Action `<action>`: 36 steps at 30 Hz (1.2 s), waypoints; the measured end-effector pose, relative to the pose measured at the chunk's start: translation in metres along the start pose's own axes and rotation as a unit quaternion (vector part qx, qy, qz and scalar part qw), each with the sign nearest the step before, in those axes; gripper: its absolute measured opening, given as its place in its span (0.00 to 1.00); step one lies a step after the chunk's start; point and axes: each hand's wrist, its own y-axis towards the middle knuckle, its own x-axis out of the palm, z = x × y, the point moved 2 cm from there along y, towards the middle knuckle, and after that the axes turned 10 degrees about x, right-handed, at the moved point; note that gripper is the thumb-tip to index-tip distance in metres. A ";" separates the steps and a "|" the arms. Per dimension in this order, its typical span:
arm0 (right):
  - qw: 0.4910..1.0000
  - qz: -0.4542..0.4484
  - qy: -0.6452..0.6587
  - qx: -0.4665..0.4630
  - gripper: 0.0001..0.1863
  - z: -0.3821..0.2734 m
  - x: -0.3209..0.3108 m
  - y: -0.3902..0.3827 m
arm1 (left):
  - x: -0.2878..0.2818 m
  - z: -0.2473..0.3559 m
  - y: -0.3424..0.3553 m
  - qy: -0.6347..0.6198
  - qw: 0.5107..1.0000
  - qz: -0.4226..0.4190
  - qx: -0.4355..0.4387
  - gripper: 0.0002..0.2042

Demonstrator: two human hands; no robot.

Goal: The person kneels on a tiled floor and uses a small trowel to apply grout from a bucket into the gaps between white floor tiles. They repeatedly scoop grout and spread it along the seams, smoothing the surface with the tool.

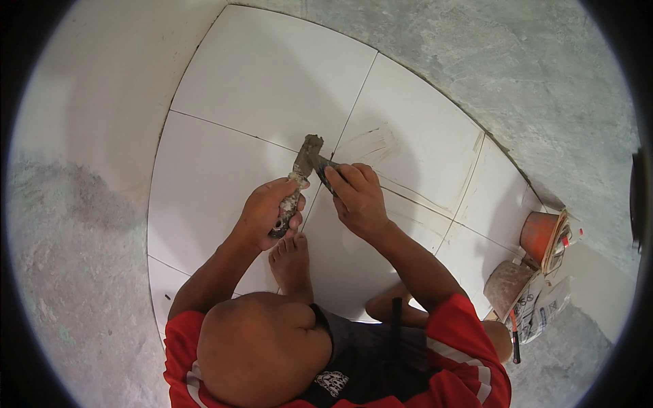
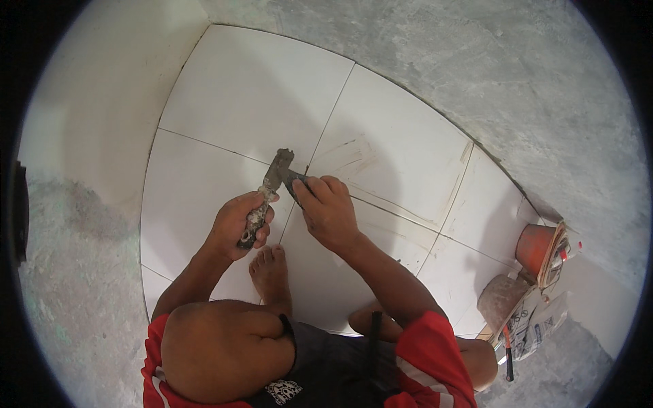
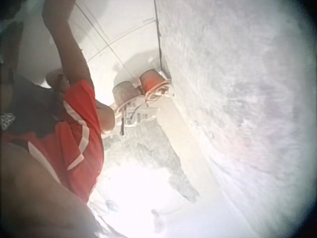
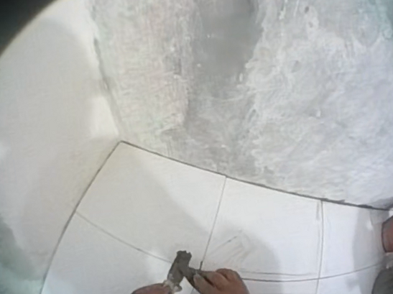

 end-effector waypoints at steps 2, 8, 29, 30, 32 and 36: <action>0.999 -0.005 0.029 -0.020 0.28 0.002 -0.009 0.000 | -0.004 -0.003 0.000 -0.001 1.000 0.007 0.009 0.15; 0.991 0.040 0.096 0.083 0.22 0.016 -0.033 0.029 | -0.008 -0.002 0.003 0.109 0.993 -0.033 0.012 0.14; 0.870 -0.212 0.325 0.304 0.17 0.063 -0.021 0.011 | -0.041 0.026 0.031 0.138 0.981 0.043 0.131 0.11; 0.882 -0.191 0.299 0.309 0.16 0.075 -0.023 0.018 | -0.048 0.028 0.036 0.152 0.976 0.057 0.145 0.10; 0.934 -0.124 0.200 0.270 0.17 0.094 -0.026 0.039 | -0.062 0.029 0.045 0.146 0.973 0.067 0.166 0.10; 0.989 0.034 -0.105 0.102 0.20 0.093 -0.017 0.070 | -0.078 0.026 0.054 0.177 0.957 0.065 0.219 0.09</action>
